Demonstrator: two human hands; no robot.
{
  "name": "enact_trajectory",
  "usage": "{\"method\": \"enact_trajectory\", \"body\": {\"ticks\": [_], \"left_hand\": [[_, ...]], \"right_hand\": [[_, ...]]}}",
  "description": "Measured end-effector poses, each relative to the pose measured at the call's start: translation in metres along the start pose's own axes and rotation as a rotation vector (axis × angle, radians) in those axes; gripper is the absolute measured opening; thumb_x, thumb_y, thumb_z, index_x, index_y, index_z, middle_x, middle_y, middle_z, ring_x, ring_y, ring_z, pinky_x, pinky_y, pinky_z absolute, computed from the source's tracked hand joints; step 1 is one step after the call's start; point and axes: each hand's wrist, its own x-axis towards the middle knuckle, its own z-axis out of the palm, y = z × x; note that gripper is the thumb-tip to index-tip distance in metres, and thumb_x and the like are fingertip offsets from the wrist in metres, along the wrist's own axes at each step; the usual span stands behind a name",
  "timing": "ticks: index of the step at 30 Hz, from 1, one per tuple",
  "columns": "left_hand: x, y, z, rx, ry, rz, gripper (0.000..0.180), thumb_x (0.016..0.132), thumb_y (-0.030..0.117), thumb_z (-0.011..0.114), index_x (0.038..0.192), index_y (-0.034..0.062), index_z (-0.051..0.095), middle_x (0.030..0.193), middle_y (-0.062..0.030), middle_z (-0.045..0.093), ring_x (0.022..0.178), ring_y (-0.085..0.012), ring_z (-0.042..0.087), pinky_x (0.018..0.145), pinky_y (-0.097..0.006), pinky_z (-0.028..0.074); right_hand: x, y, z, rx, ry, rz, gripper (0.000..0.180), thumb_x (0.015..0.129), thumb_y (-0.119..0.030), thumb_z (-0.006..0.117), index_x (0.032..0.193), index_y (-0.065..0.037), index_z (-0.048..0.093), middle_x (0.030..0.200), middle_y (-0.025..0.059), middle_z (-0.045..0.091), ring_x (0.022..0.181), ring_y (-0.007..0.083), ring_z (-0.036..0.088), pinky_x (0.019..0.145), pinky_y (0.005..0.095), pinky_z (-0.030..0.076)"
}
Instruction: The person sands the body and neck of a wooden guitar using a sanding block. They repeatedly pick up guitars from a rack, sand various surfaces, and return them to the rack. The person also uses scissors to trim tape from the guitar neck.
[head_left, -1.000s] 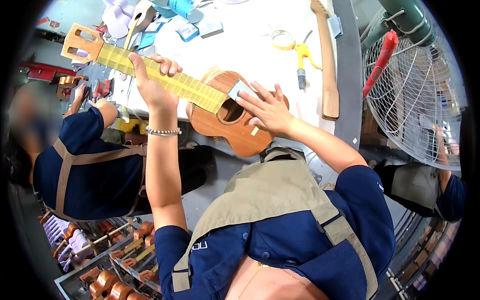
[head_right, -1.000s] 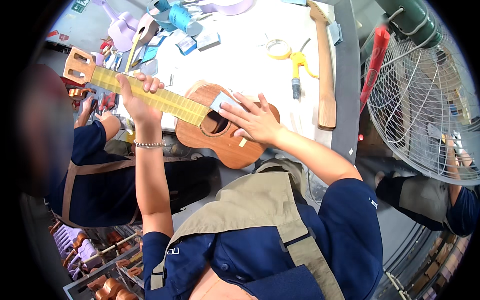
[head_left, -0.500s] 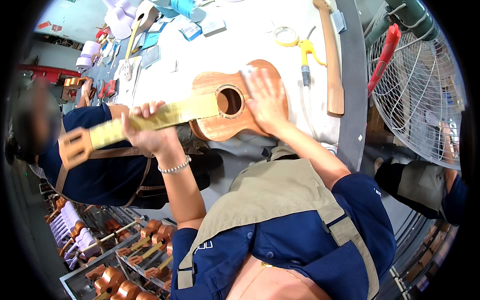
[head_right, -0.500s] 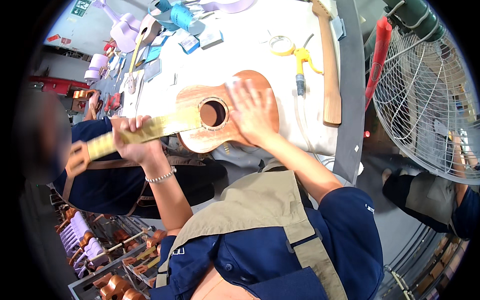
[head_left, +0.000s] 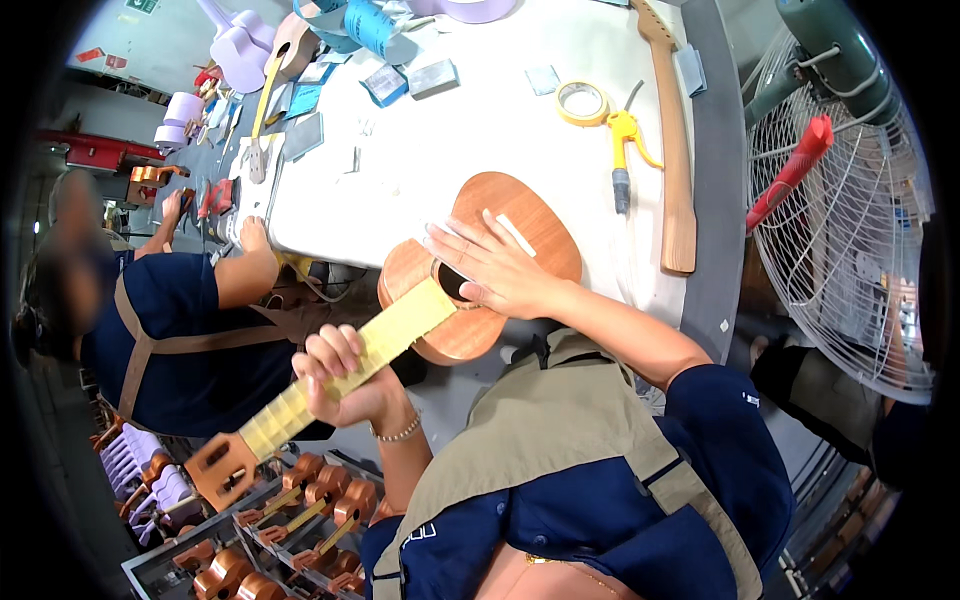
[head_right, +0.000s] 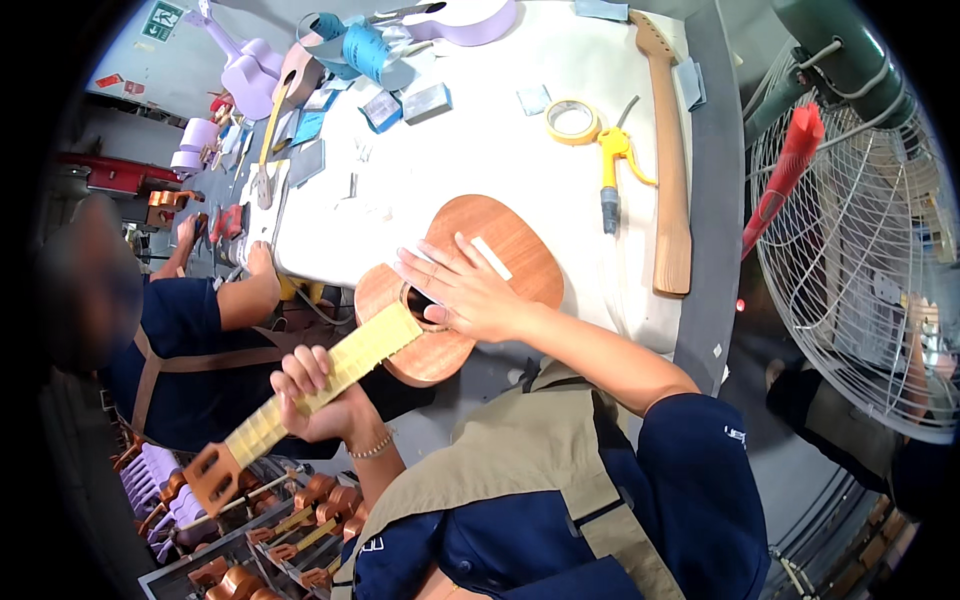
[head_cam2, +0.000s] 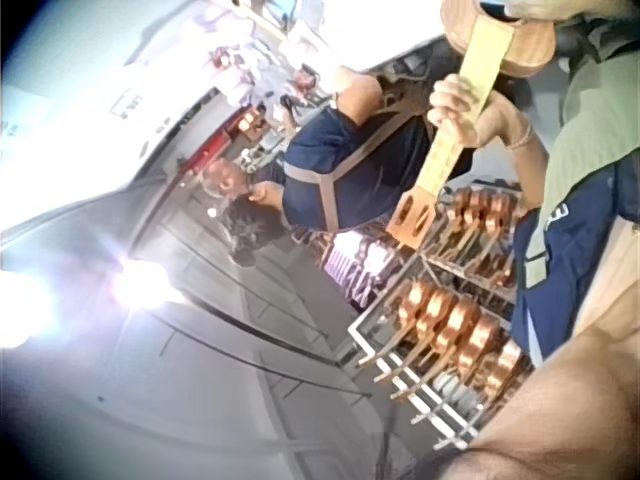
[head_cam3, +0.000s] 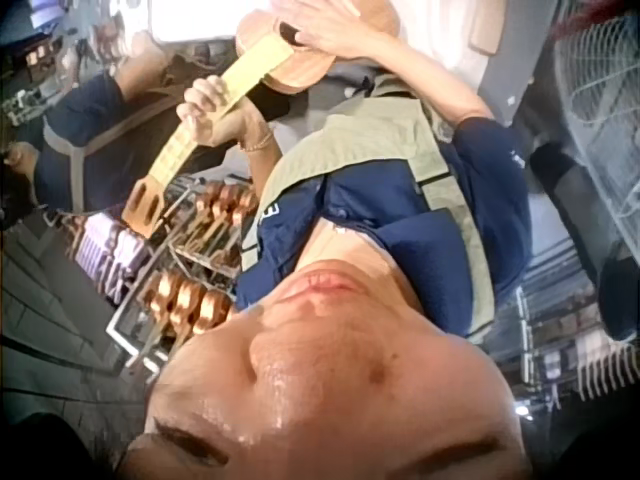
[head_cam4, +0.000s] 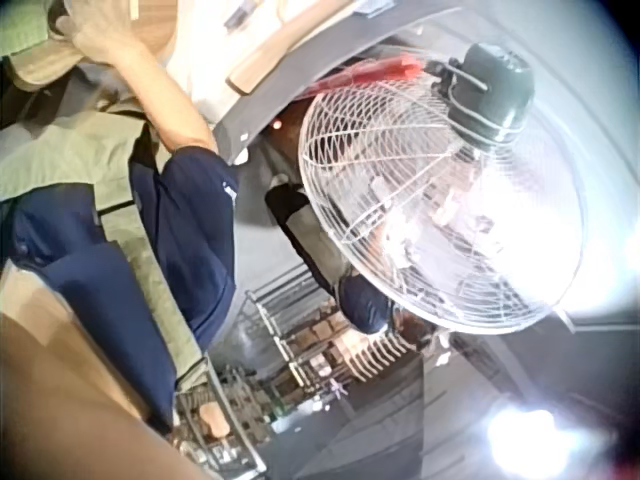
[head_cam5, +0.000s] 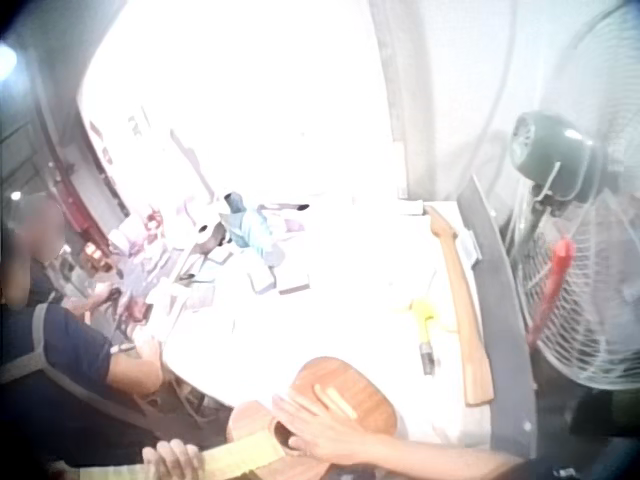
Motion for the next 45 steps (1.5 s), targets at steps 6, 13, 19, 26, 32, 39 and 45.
{"method": "enact_trajectory", "body": {"ticks": [6,13,19,26,32,39,45], "left_hand": [[-0.009,0.002,-0.008,0.047,0.020,0.041,0.018,0.070,0.019,0.049,0.064,0.0137,0.033,0.058,0.0005,0.032,0.052,-0.0096,0.034,0.053,-0.023,0.032],[-0.015,0.003,-0.011,0.074,0.116,0.057,0.019,0.068,0.016,0.050,0.064,0.0134,0.032,0.058,0.0008,0.032,0.051,-0.0089,0.033,0.052,-0.023,0.032],[-0.020,0.003,-0.014,0.098,0.140,0.066,0.019,0.067,0.017,0.050,0.063,0.0135,0.032,0.057,0.0007,0.033,0.051,-0.0092,0.034,0.053,-0.024,0.032],[-0.027,0.006,-0.020,0.058,0.092,0.072,0.019,0.067,0.015,0.051,0.064,0.0131,0.032,0.059,0.0007,0.033,0.053,-0.0096,0.034,0.055,-0.025,0.032],[-0.028,0.006,-0.029,0.087,0.127,0.085,0.018,0.066,0.015,0.049,0.063,0.0136,0.031,0.059,0.0005,0.034,0.054,-0.0100,0.035,0.055,-0.024,0.033],[-0.034,0.008,-0.032,0.063,0.120,0.066,0.015,0.068,0.013,0.046,0.065,0.0124,0.031,0.061,-0.0008,0.034,0.056,-0.0109,0.035,0.059,-0.026,0.034],[-0.035,0.008,-0.043,0.010,0.098,0.057,0.015,0.070,0.014,0.045,0.065,0.0126,0.031,0.061,-0.0001,0.034,0.056,-0.0109,0.036,0.061,-0.027,0.035]], "right_hand": [[0.021,0.058,0.001,0.079,-0.089,0.290,0.056,0.094,-0.040,0.028,0.144,-0.016,0.016,0.150,0.0036,0.015,0.138,0.0246,0.010,0.110,0.0512,0.004],[0.039,0.079,0.010,0.089,-0.183,0.385,0.051,0.096,-0.033,0.029,0.143,-0.018,0.018,0.149,0.0025,0.016,0.137,0.0249,0.014,0.110,0.0510,0.006],[0.033,0.027,0.009,0.048,-0.131,0.094,0.051,0.095,-0.031,0.032,0.143,-0.017,0.021,0.149,0.0034,0.018,0.137,0.0260,0.015,0.109,0.0515,0.007],[0.030,0.019,0.011,0.008,-0.178,0.060,0.052,0.096,-0.037,0.026,0.143,-0.018,0.019,0.150,0.0022,0.014,0.137,0.0265,0.014,0.108,0.0543,0.008],[0.026,0.039,0.007,-0.165,-0.209,0.291,0.052,0.095,-0.035,0.029,0.143,-0.015,0.021,0.150,0.0048,0.015,0.137,0.0288,0.015,0.108,0.0564,0.006],[-0.032,0.031,-0.014,-0.050,-0.144,0.376,0.056,0.091,-0.024,0.042,0.142,-0.023,0.021,0.148,0.0029,0.022,0.137,0.0286,0.016,0.107,0.0572,0.008],[-0.066,-0.037,-0.008,-0.042,-0.119,0.028,0.063,0.083,-0.022,0.052,0.141,-0.016,0.026,0.148,0.0058,0.021,0.137,0.0269,0.016,0.106,0.0587,0.009]]}}
